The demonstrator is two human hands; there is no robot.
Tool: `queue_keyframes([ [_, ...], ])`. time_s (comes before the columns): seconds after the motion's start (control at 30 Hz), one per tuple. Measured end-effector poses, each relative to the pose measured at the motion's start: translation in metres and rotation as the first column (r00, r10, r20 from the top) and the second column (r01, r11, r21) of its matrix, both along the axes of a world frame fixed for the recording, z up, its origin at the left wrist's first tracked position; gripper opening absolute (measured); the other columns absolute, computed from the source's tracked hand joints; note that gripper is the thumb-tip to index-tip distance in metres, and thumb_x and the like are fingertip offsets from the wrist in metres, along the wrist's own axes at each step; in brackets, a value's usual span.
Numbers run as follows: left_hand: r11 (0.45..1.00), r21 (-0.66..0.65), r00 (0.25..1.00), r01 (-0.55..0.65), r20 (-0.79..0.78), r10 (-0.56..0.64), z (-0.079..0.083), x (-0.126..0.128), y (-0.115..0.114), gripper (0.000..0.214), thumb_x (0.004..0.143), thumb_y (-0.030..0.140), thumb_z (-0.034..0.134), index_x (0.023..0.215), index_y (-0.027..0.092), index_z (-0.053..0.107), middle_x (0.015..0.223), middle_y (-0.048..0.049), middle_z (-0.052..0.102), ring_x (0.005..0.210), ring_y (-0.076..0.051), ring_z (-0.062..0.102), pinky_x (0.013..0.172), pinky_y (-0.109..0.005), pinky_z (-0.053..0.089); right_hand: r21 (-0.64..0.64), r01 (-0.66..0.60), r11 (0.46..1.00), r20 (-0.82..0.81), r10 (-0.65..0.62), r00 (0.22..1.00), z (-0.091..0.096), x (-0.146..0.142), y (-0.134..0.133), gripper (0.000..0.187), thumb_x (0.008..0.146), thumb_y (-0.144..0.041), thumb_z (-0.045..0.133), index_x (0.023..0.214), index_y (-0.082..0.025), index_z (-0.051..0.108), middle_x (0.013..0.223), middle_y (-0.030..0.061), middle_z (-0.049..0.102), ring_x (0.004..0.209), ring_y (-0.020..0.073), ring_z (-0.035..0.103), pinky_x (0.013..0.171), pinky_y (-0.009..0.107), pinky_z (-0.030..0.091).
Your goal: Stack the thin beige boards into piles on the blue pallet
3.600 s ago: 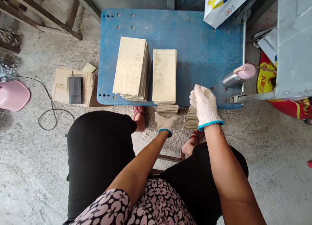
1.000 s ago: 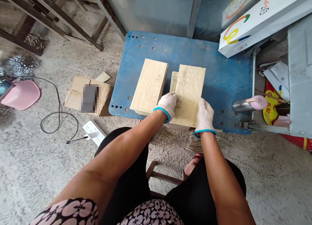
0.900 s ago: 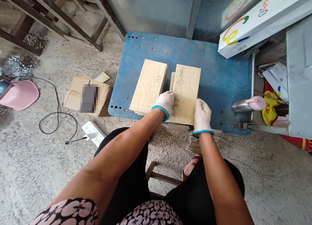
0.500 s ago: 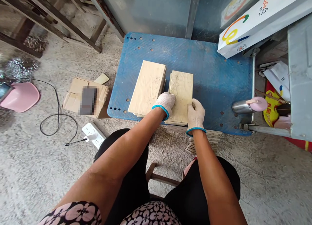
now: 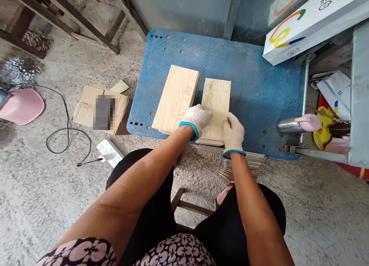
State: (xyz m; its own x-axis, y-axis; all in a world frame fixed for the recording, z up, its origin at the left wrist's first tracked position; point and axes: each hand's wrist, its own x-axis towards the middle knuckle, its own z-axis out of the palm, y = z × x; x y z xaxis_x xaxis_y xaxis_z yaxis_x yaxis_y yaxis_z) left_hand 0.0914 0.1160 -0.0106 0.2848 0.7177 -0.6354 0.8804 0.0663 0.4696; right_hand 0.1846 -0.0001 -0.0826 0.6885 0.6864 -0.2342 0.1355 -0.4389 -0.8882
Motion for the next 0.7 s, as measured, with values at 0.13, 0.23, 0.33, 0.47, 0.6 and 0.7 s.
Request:
queue_keyframes([
  [0.13,0.997,0.067,0.999,0.039,-0.035,-0.037,0.013,0.0,-0.009,0.012,0.078,0.032,0.055,0.073,0.021,0.054,0.072,-0.0076,0.058,0.081,-0.024,0.059,0.068,-0.032,0.043,0.021,-0.026,0.999,-0.014,0.027,1.0,-0.007,0.005,-0.006,0.033,0.082,-0.027,0.048,0.105,-0.018,0.07,0.108,0.0066,0.07,0.108,0.0238,0.06,0.102,0.042,0.043],
  [0.23,0.99,0.093,0.992,0.105,-0.083,-0.097,0.023,-0.001,-0.013,0.015,0.081,0.036,0.053,0.076,0.022,0.058,0.071,-0.0071,0.057,0.079,-0.024,0.059,0.071,-0.034,0.044,0.003,-0.009,1.0,-0.008,0.009,1.0,-0.011,0.008,-0.009,0.035,0.082,-0.03,0.05,0.107,-0.016,0.07,0.11,0.0083,0.07,0.108,0.0244,0.06,0.103,0.044,0.043],
  [0.33,0.983,0.097,0.984,0.154,-0.101,-0.144,0.028,-0.005,-0.015,0.016,0.082,0.035,0.052,0.081,0.021,0.06,0.082,-0.0099,0.061,0.084,-0.026,0.06,0.074,-0.036,0.045,-0.057,0.069,0.996,0.007,-0.068,0.998,-0.014,0.009,-0.01,0.037,0.08,-0.031,0.055,0.109,-0.015,0.07,0.111,0.0111,0.069,0.107,0.0257,0.062,0.103,0.045,0.043],
  [0.47,0.97,0.085,0.969,0.225,-0.122,-0.214,0.024,-0.01,-0.018,0.023,0.082,0.033,0.053,0.096,0.017,0.063,0.102,-0.0184,0.064,0.094,-0.031,0.06,0.079,-0.04,0.046,-0.104,0.038,0.994,0.046,-0.033,0.998,-0.006,0.005,-0.011,0.03,0.079,-0.03,0.054,0.099,-0.017,0.072,0.103,0.0093,0.071,0.101,0.0258,0.061,0.099,0.042,0.044],
  [0.6,0.97,0.039,0.969,0.24,-0.073,-0.236,0.015,-0.014,-0.022,0.023,0.082,0.031,0.051,0.095,0.016,0.064,0.1,-0.0191,0.064,0.095,-0.033,0.061,0.081,-0.041,0.046,-0.146,-0.136,0.98,0.085,0.149,0.985,0.009,0.001,-0.011,0.031,0.083,-0.027,0.044,0.095,-0.019,0.07,0.095,0.0066,0.071,0.087,0.0227,0.06,0.086,0.036,0.046],
  [0.7,0.97,0.01,0.967,0.242,-0.079,-0.24,0.012,-0.014,-0.021,0.02,0.081,0.031,0.051,0.091,0.018,0.064,0.094,-0.0156,0.065,0.093,-0.03,0.062,0.077,-0.037,0.046,-0.153,-0.151,0.977,0.089,0.165,0.982,0.016,0.0,-0.011,0.032,0.083,-0.025,0.043,0.101,-0.019,0.069,0.1,0.0068,0.07,0.09,0.0221,0.059,0.084,0.033,0.045],
])
